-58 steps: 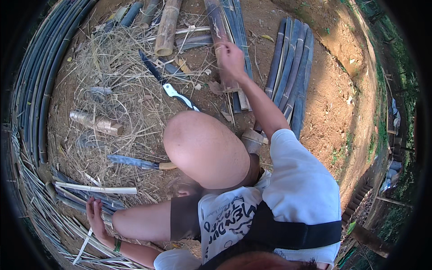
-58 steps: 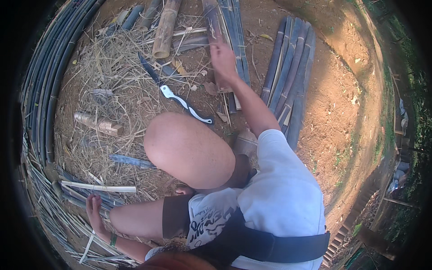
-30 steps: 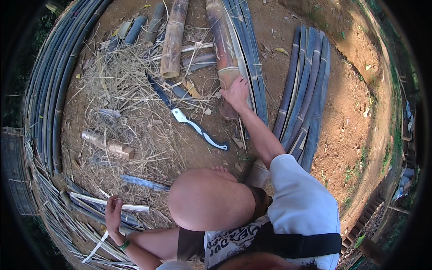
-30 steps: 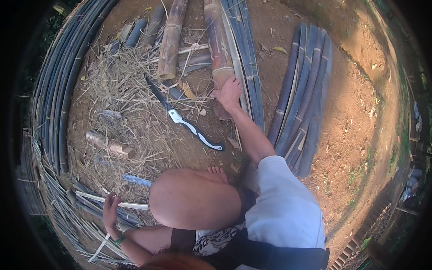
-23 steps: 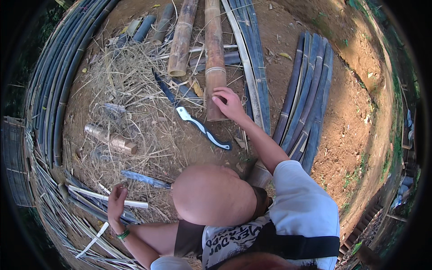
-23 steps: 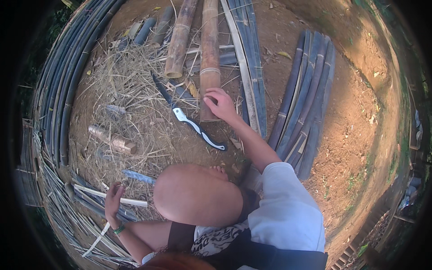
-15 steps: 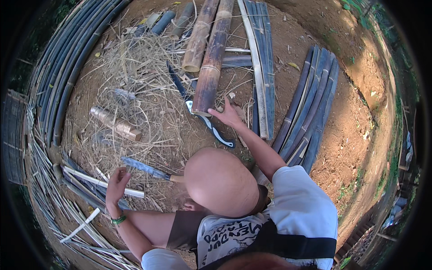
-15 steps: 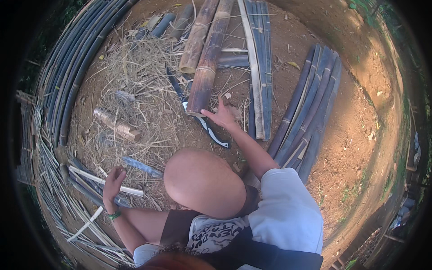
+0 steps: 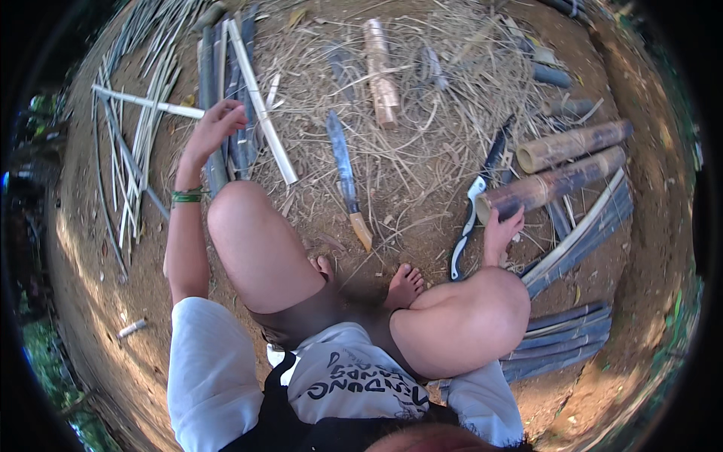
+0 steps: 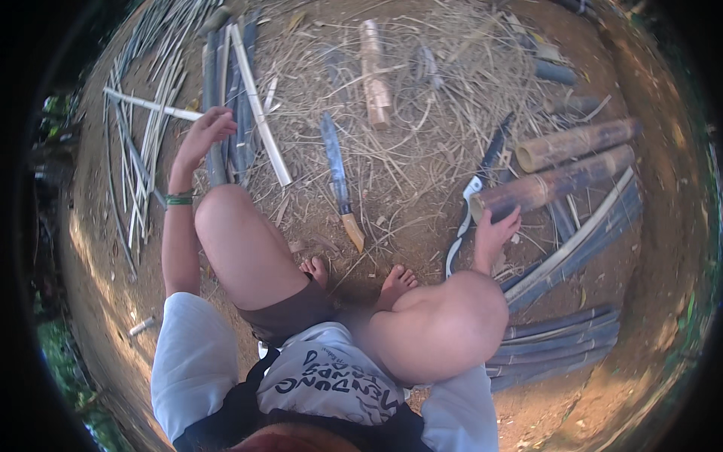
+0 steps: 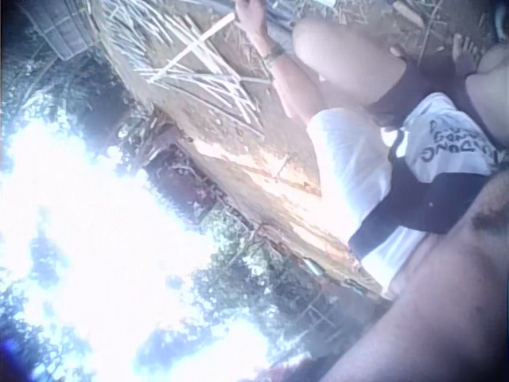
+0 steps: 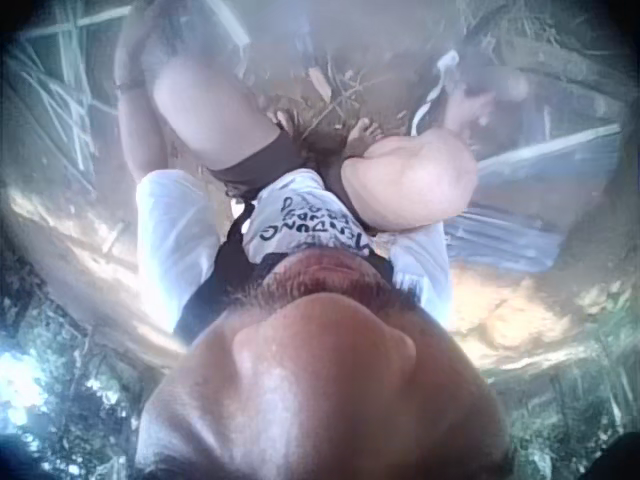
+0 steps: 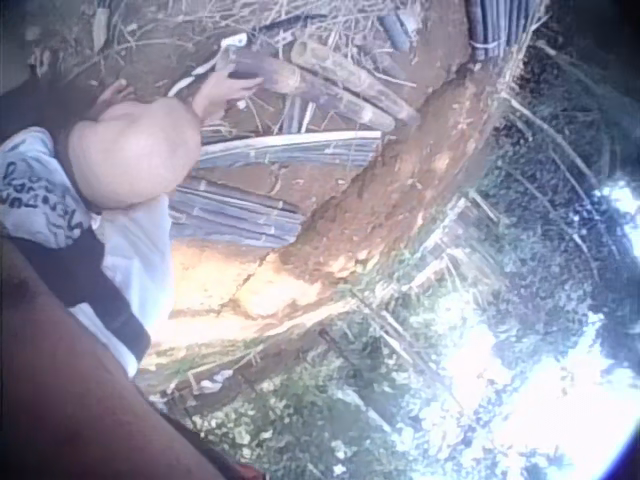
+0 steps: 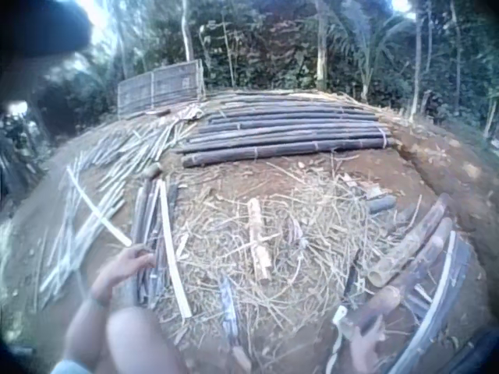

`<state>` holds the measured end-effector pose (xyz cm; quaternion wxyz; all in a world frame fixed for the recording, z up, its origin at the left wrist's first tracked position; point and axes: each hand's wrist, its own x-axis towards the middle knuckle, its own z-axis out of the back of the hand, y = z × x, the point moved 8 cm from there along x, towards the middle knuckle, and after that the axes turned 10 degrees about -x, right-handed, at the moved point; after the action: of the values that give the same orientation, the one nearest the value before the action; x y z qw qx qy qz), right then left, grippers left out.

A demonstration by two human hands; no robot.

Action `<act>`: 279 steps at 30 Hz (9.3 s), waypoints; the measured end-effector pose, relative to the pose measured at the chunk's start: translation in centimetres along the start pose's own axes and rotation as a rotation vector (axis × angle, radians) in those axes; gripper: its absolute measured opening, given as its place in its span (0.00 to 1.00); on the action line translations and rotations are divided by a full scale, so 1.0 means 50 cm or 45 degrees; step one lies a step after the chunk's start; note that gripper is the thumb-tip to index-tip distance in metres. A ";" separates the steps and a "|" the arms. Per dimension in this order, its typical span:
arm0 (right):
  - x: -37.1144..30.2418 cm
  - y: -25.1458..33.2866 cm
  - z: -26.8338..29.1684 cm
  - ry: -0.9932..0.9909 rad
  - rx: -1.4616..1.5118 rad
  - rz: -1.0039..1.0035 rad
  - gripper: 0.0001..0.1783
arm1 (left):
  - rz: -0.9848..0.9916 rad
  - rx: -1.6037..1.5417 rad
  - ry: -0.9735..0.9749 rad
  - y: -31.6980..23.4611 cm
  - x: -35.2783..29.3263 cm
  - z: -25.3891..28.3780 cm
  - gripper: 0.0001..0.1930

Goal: The person saws through pieces of bamboo, moving them aside and handling different sections of the bamboo poles.

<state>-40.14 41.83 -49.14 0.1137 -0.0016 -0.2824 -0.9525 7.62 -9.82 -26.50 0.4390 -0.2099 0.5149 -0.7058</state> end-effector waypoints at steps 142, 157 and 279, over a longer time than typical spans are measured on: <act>-0.462 0.820 -0.323 1.255 -0.126 0.551 0.52 | -1.202 -0.094 -1.502 -0.486 -0.503 0.277 0.43; -0.490 0.855 -0.259 1.786 1.102 0.026 0.56 | -1.296 0.171 -1.321 -0.588 -0.461 0.150 0.59; -0.388 0.786 0.352 1.060 1.375 0.611 0.14 | -1.459 0.060 -0.630 -0.414 -0.082 -0.054 0.50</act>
<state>-13.78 23.51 -14.52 0.4028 0.3558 -0.6388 -0.5505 -0.61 -3.19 -8.06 0.1013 -0.6003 0.1880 -0.7707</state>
